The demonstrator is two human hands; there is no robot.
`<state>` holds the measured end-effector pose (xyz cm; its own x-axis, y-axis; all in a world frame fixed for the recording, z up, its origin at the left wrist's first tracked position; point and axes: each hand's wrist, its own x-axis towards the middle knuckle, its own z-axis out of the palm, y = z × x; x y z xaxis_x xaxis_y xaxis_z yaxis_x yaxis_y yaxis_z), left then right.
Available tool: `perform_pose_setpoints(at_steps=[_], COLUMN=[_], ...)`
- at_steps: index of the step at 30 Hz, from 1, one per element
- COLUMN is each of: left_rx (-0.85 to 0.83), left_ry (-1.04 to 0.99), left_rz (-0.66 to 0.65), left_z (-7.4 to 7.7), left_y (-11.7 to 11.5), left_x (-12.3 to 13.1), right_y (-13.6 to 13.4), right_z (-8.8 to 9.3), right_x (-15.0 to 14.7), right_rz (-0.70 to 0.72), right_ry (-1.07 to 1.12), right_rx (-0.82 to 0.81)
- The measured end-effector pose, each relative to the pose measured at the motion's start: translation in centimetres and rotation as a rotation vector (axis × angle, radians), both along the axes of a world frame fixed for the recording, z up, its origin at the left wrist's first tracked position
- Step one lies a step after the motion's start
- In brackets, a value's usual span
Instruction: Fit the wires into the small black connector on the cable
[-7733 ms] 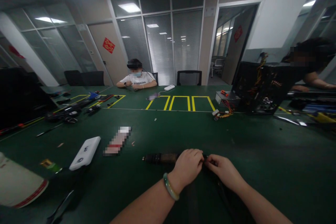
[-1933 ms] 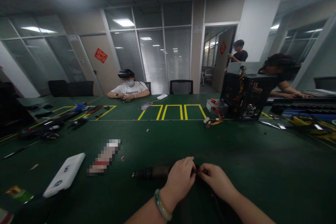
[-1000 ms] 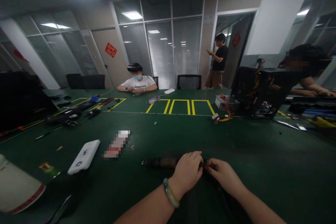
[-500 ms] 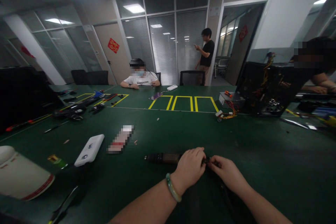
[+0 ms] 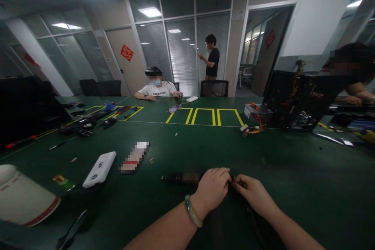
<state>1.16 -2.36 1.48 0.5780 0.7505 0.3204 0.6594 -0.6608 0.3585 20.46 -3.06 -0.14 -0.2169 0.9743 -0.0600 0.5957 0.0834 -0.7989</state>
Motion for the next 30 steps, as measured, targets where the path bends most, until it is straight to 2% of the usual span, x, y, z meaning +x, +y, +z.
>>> perform_pose_setpoints(at_steps=[6,13,20,27,30], left_rx=[-0.004,0.016,-0.005,0.021,0.014], left_ry=[-0.02,0.051,-0.004,0.024,-0.003], left_rz=[0.077,-0.003,0.081,0.008,0.017], left_z=[-0.26,0.37,-0.25,0.11,0.06], left_y=[-0.07,-0.1,-0.02,0.06,-0.01], left_x=[0.06,0.06,0.12,-0.01,0.01], right_y=[0.01,0.17,0.18,0.1,0.05], right_z=[-0.16,-0.75,-0.76,-0.25,-0.24], right_x=[0.14,0.24,0.36,0.11,0.06], right_rz=[0.004,0.005,0.013,0.015,0.009], right_ry=[-0.004,-0.032,-0.004,-0.019,-0.011], right_rx=[0.01,0.03,-0.009,0.028,0.03])
